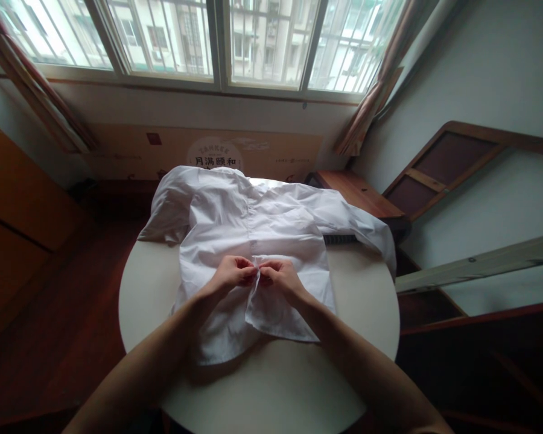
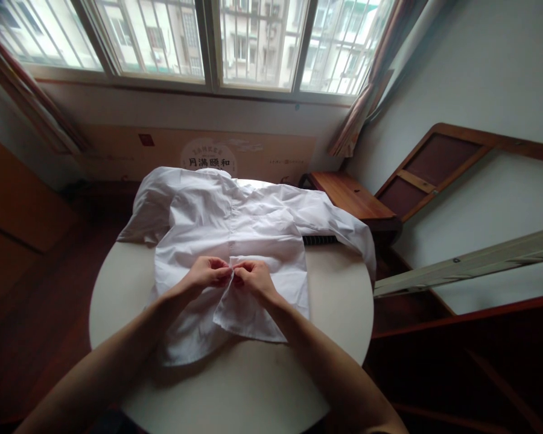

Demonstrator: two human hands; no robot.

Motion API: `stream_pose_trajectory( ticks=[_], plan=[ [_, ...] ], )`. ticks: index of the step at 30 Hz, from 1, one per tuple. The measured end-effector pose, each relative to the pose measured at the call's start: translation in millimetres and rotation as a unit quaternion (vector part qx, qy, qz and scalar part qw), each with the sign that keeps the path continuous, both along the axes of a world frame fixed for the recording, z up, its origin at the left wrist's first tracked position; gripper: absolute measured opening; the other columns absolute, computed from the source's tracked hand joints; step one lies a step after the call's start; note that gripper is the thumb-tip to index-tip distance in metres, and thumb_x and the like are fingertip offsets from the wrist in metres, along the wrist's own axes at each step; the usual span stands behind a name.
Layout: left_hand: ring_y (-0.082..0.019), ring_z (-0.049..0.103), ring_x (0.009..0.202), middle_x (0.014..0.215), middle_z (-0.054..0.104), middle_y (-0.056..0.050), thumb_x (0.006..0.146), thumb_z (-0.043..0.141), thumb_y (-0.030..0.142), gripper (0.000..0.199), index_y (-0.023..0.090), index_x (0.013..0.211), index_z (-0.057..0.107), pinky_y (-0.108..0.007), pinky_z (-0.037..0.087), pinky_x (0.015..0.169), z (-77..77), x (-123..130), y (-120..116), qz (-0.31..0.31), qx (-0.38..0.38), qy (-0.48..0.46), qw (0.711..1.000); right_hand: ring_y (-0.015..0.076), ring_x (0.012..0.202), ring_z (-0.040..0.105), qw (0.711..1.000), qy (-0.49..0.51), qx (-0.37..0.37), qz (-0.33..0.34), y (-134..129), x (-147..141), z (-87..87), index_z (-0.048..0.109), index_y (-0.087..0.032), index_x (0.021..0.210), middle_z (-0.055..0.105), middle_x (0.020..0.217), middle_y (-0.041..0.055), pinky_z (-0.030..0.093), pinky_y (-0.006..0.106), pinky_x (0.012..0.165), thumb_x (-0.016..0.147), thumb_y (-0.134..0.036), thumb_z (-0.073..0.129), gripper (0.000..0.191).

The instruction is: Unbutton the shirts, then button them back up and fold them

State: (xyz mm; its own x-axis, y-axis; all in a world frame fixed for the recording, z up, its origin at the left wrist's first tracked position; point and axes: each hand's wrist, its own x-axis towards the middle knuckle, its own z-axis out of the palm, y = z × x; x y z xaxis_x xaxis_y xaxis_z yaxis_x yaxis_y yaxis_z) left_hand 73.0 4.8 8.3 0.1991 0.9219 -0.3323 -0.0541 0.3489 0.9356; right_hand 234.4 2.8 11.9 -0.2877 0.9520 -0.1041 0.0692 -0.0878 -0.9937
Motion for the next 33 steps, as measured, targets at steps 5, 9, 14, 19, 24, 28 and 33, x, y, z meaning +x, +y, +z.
stream_pose_trajectory(
  ticks=[5, 9, 14, 19, 24, 28, 33],
  plan=[
    [-0.011, 0.055, 0.050, 0.056, 0.062, -0.003, 0.051, 0.081, 0.034, 0.033, 0.010, 0.066, 0.065, -0.023, 0.045, 0.051, -0.3, 1, -1, 0.016, -0.019, 0.002, 1.000, 0.0106, 0.048, 0.054, 0.997, 0.020, -0.076, -0.007, 6, 0, -4.4, 0.068, -0.012, 0.068, 0.063, 0.056, 0.0018, 0.043, 0.022, 0.048, 0.063, -0.031, 0.070, 0.019],
    [-0.011, 0.056, 0.052, 0.058, 0.063, -0.004, 0.054, 0.079, 0.029, 0.026, 0.010, 0.066, 0.066, -0.023, 0.047, 0.053, -5.6, -2, -1, 0.012, -0.028, -0.020, 0.999, 0.0115, 0.048, 0.054, 0.996, -0.072, 0.055, -0.024, 1, -3, -7.9, 0.068, -0.014, 0.064, 0.063, 0.055, 0.0019, 0.041, 0.022, 0.047, 0.069, -0.026, 0.063, 0.014],
    [-0.011, 0.057, 0.053, 0.060, 0.062, -0.005, 0.059, 0.074, 0.028, 0.020, 0.011, 0.067, 0.065, -0.023, 0.048, 0.054, -5.3, 0, -3, 0.028, -0.035, -0.039, 0.998, 0.0146, 0.062, 0.060, 0.945, -0.205, 0.238, -0.091, -14, -10, -9.6, 0.070, -0.018, 0.070, 0.069, 0.068, 0.0029, 0.044, 0.024, 0.060, 0.073, -0.017, 0.058, 0.013],
    [-0.009, 0.052, 0.050, 0.059, 0.059, -0.003, 0.062, 0.073, 0.038, 0.030, 0.012, 0.070, 0.062, -0.021, 0.042, 0.048, 1.4, 7, -9, 0.062, 0.032, -0.009, 0.998, 0.0131, 0.058, 0.056, 0.909, -0.258, 0.311, -0.103, -19, -11, -12.6, 0.066, -0.017, 0.064, 0.066, 0.065, 0.0028, 0.042, 0.024, 0.060, 0.075, -0.014, 0.056, 0.015],
    [-0.012, 0.056, 0.052, 0.061, 0.061, -0.002, 0.064, 0.071, 0.043, 0.035, 0.013, 0.076, 0.058, -0.022, 0.043, 0.050, -0.3, 10, -11, 0.063, 0.077, 0.013, 0.995, 0.0134, 0.058, 0.057, 0.899, -0.271, 0.323, -0.117, -19, -11, -13.8, 0.066, -0.017, 0.067, 0.066, 0.066, 0.0033, 0.040, 0.024, 0.058, 0.076, -0.015, 0.057, 0.012],
    [-0.013, 0.056, 0.052, 0.059, 0.061, -0.001, 0.066, 0.068, 0.037, 0.026, 0.015, 0.076, 0.057, -0.022, 0.041, 0.050, -3.4, 14, -13, 0.114, 0.137, 0.078, 0.981, 0.0128, 0.056, 0.056, 0.901, -0.270, 0.309, -0.138, -20, -13, -14.4, 0.065, -0.018, 0.063, 0.065, 0.063, 0.0027, 0.040, 0.024, 0.056, 0.077, -0.019, 0.057, 0.016],
    [-0.015, 0.058, 0.062, 0.069, 0.064, -0.003, 0.069, 0.066, 0.037, 0.029, 0.014, 0.085, 0.058, -0.023, 0.043, 0.056, -4.2, 14, -17, 0.073, 0.183, 0.122, 0.973, 0.0135, 0.059, 0.057, 0.916, -0.254, 0.286, -0.122, -19, -11, -13.9, 0.067, -0.017, 0.067, 0.067, 0.067, 0.0038, 0.041, 0.024, 0.058, 0.076, -0.021, 0.058, 0.013]
  ],
)
